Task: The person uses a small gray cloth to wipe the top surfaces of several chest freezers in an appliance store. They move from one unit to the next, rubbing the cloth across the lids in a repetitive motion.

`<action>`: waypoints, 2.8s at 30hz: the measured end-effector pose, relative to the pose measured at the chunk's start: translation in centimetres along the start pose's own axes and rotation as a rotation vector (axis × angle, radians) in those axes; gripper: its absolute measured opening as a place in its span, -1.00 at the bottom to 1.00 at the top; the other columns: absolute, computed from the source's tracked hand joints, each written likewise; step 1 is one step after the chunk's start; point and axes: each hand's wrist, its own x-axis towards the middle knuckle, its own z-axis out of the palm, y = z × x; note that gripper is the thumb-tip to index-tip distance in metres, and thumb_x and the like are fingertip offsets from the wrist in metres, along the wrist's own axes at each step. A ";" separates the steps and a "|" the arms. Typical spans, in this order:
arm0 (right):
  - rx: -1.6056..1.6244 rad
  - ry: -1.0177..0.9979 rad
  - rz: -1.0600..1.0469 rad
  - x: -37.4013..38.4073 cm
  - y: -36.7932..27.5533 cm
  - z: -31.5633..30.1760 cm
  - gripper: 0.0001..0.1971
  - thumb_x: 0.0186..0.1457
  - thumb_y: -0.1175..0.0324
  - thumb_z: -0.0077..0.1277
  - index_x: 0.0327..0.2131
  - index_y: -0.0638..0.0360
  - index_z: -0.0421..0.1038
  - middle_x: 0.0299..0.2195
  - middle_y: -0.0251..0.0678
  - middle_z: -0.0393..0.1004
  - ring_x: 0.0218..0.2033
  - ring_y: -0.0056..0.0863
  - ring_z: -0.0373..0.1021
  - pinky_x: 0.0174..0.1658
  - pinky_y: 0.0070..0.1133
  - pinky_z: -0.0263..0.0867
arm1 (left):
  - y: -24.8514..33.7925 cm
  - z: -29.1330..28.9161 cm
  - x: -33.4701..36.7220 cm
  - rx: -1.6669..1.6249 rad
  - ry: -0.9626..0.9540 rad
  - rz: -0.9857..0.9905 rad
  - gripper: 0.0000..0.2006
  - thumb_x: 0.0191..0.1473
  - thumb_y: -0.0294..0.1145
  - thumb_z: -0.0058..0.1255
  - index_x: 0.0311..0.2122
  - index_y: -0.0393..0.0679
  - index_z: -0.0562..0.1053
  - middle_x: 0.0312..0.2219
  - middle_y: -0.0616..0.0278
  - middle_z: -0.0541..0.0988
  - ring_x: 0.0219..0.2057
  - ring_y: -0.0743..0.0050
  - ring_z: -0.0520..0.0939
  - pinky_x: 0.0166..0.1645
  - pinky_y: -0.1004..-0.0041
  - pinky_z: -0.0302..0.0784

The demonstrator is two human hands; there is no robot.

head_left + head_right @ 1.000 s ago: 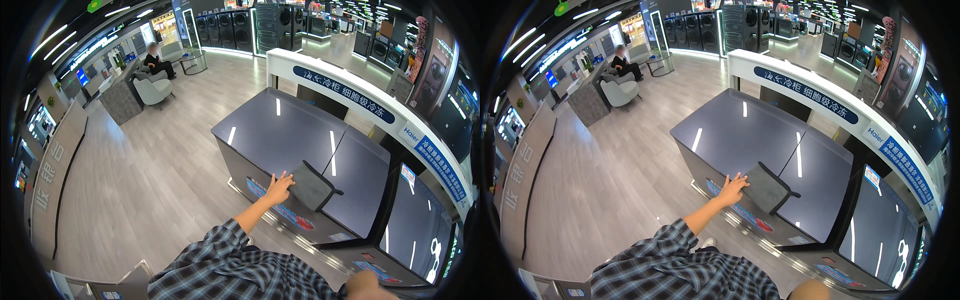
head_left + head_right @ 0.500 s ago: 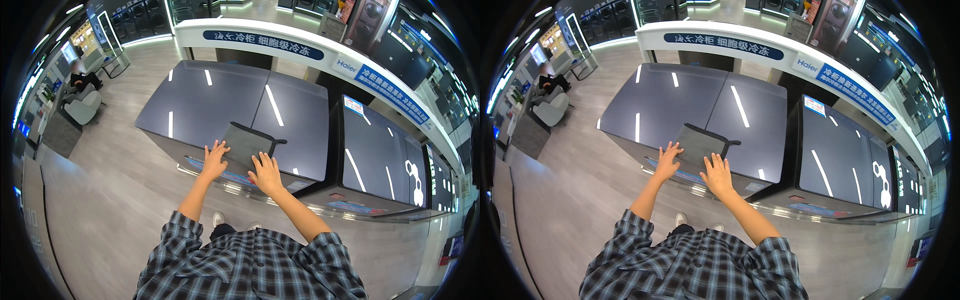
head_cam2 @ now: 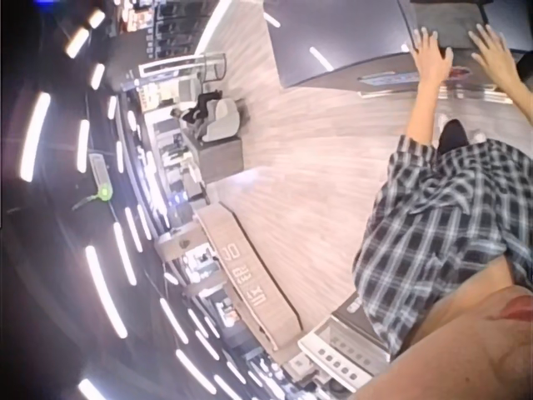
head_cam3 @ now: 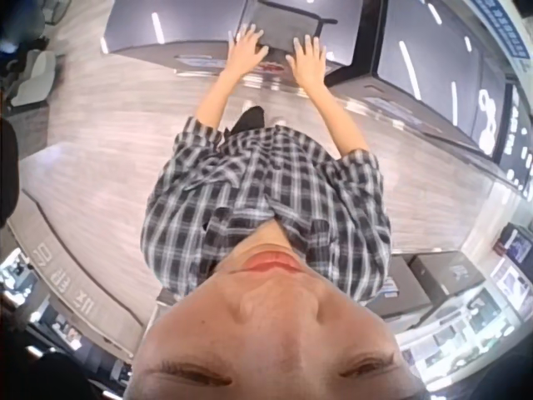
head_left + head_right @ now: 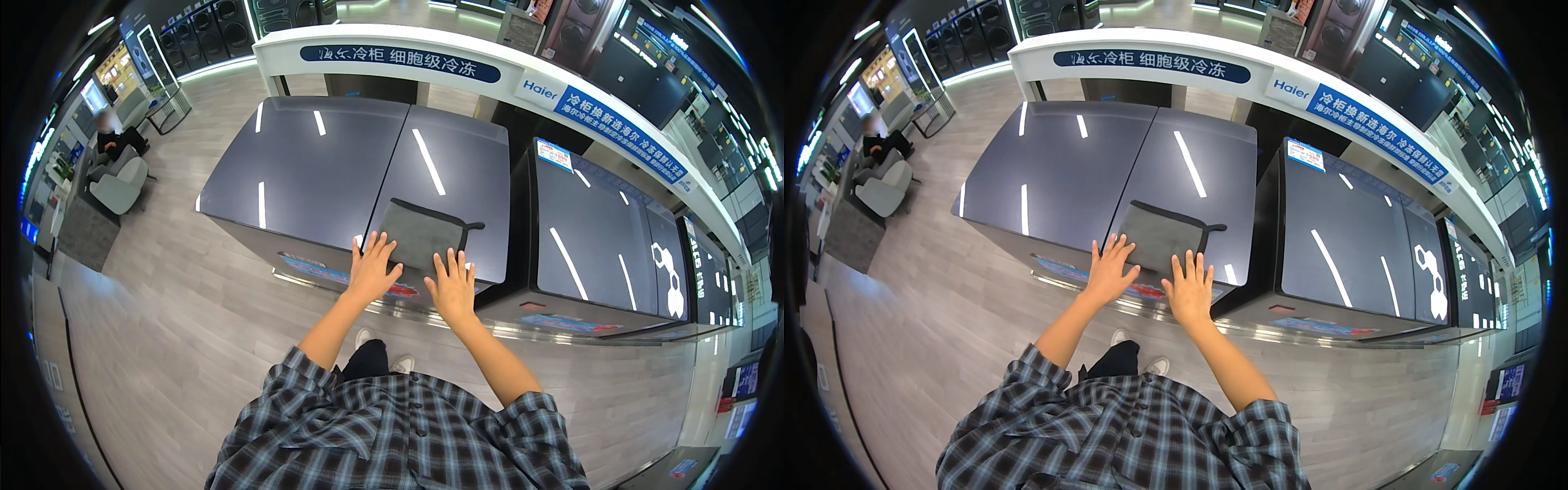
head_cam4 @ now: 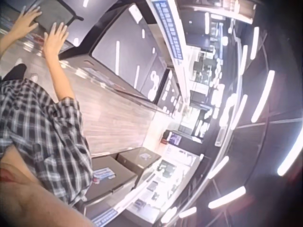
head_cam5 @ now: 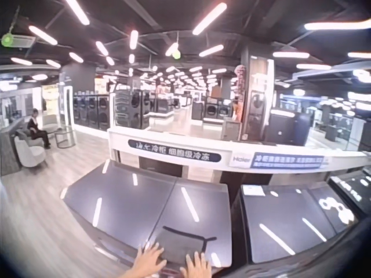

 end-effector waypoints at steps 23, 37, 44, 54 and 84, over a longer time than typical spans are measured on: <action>0.059 -0.133 -0.121 7.2 2.8 0.0 -0.27 0.16 0.01 0.06 0.31 0.11 0.12 0.33 0.04 0.03 0.37 0.00 -0.05 0.35 -0.12 -0.07 | 0.6 0.5 5.4 0.209 -0.004 0.128 -0.36 0.21 0.08 -0.11 0.32 -0.02 0.23 0.32 -0.02 0.17 0.36 0.04 0.12 0.33 -0.28 -0.14; -0.040 -0.080 -0.090 27.3 11.7 4.8 -0.34 0.23 -0.03 -0.05 0.31 0.05 0.13 0.34 -0.05 0.07 0.38 -0.10 -0.03 0.34 -0.05 -0.09 | -3.1 3.8 27.5 0.204 -0.013 0.104 -0.38 0.26 0.07 -0.18 0.34 0.03 0.19 0.34 0.05 0.14 0.39 0.09 0.08 0.34 -0.32 -0.19; -0.047 -0.065 -0.063 35.4 15.3 6.4 -0.36 0.26 -0.04 -0.11 0.31 0.02 0.12 0.35 -0.07 0.05 0.39 -0.12 -0.05 0.35 -0.05 -0.12 | -3.8 4.9 36.8 0.220 -0.026 0.091 -0.38 0.27 0.09 -0.21 0.34 0.04 0.19 0.34 0.04 0.15 0.38 0.08 0.08 0.37 -0.25 -0.19; -0.119 -0.193 0.041 39.3 20.4 4.9 -0.38 0.31 -0.07 -0.21 0.35 -0.10 0.05 0.39 -0.23 -0.01 0.42 -0.27 -0.13 0.39 -0.09 -0.20 | -0.9 6.4 43.8 0.118 -0.084 0.128 -0.33 0.21 0.14 -0.13 0.30 -0.06 0.26 0.32 -0.08 0.17 0.37 -0.02 0.10 0.43 -0.02 -0.18; -0.083 -0.171 0.179 18.9 20.5 -0.9 -0.44 0.30 0.02 -0.13 0.29 -0.01 0.15 0.33 -0.14 0.10 0.38 -0.11 -0.04 0.36 -0.06 -0.14 | 8.7 8.3 27.6 0.056 -0.118 0.306 -0.39 0.14 -0.03 0.03 0.26 -0.04 0.30 0.27 -0.10 0.23 0.32 -0.05 0.17 0.39 -0.12 -0.11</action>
